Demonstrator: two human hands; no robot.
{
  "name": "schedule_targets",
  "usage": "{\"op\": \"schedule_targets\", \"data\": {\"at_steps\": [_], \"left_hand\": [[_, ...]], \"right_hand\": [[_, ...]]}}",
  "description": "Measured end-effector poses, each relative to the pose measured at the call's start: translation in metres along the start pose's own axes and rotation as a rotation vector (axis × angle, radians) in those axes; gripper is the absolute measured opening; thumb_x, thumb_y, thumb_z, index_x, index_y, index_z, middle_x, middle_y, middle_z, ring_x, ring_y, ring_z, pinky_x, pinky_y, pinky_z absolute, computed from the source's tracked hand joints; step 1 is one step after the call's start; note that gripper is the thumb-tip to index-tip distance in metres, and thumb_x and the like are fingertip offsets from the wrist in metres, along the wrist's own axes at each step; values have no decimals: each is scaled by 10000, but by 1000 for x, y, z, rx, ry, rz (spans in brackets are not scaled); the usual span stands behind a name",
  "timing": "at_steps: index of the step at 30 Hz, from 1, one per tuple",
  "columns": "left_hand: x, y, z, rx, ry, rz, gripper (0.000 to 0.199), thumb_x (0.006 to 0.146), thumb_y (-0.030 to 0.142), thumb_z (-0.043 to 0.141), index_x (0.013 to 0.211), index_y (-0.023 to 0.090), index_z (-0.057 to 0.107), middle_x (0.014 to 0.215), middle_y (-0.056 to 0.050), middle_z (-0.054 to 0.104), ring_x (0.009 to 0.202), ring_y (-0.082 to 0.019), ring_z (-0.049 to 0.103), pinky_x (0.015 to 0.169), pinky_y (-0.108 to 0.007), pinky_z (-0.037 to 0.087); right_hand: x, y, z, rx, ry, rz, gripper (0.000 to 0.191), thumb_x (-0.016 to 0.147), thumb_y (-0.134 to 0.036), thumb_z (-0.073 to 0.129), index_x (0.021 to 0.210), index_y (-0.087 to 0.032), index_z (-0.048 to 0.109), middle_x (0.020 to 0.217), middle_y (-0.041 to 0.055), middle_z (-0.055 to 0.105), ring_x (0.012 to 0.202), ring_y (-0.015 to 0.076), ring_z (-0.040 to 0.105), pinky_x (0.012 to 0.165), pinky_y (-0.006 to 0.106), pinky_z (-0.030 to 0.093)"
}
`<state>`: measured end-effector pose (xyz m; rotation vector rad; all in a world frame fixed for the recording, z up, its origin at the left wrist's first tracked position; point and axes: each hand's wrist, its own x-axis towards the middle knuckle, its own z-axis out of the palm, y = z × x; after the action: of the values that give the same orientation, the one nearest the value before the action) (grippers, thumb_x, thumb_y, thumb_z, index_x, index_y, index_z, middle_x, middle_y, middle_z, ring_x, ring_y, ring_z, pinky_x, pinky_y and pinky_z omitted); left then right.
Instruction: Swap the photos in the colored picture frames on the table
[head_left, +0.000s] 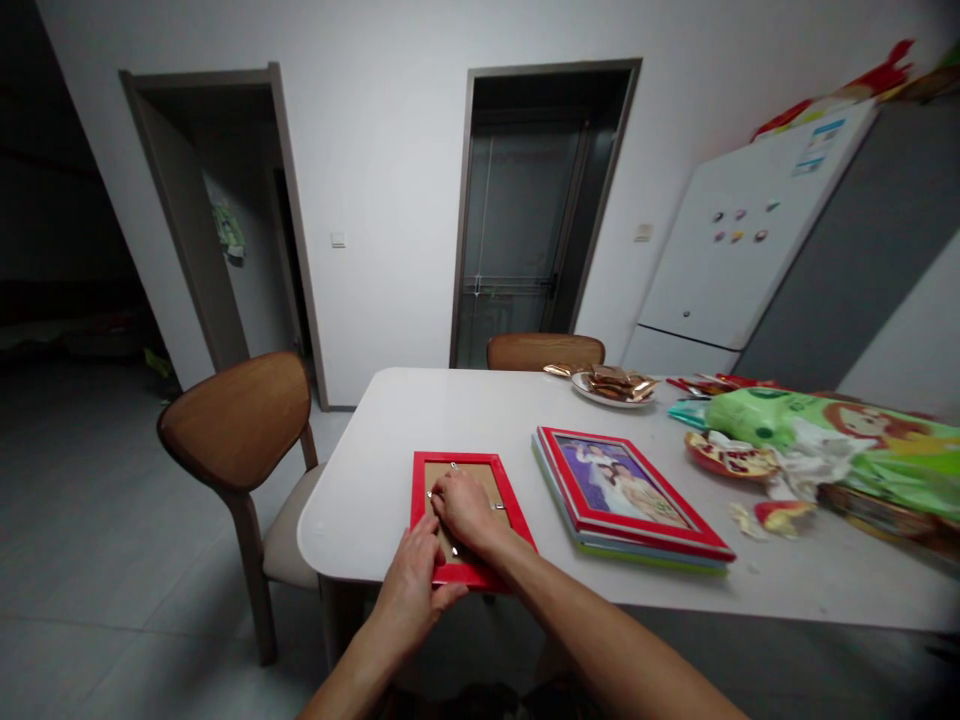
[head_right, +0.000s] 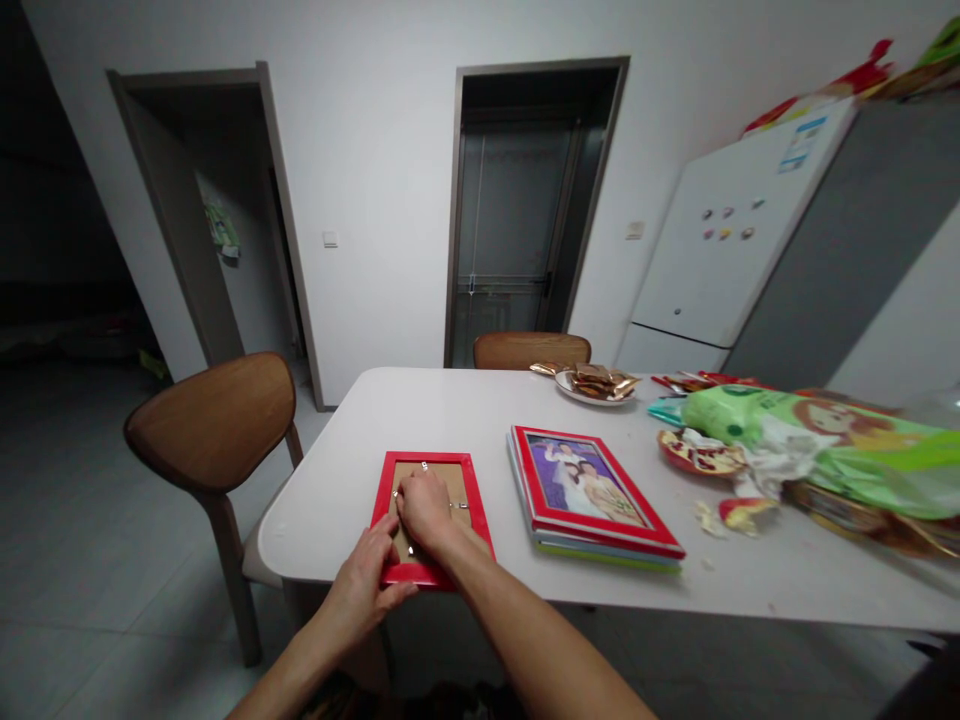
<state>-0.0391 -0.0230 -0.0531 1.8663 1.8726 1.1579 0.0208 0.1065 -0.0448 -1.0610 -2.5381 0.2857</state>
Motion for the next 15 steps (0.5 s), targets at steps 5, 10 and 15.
{"op": "schedule_targets", "data": {"at_steps": [5,10,15], "left_hand": [[-1,-7,2,-5,9,-6,237,554,136,686,706,171,507,1156,-142,503,1163,-298,370,956,-498,286],[-2,-13,5,8,-9,-10,241,562,178,694,709,168,504,1171,-156,489,1164,-301,369,950,-486,299],[0,-9,2,5,-8,-46,268,528,181,713,694,181,503,1164,-134,504,1161,-297,375,951,-497,291]], "right_hand": [[5,11,0,-39,36,23,260,799,-256,394,849,-163,632,904,98,610,840,171,527,735,262,355],[13,26,-4,-78,55,101,286,799,-216,356,916,-164,611,936,109,612,873,225,501,734,329,340],[14,29,-4,-58,31,75,271,780,-207,393,927,-224,620,935,52,629,883,215,486,730,313,333]]}}
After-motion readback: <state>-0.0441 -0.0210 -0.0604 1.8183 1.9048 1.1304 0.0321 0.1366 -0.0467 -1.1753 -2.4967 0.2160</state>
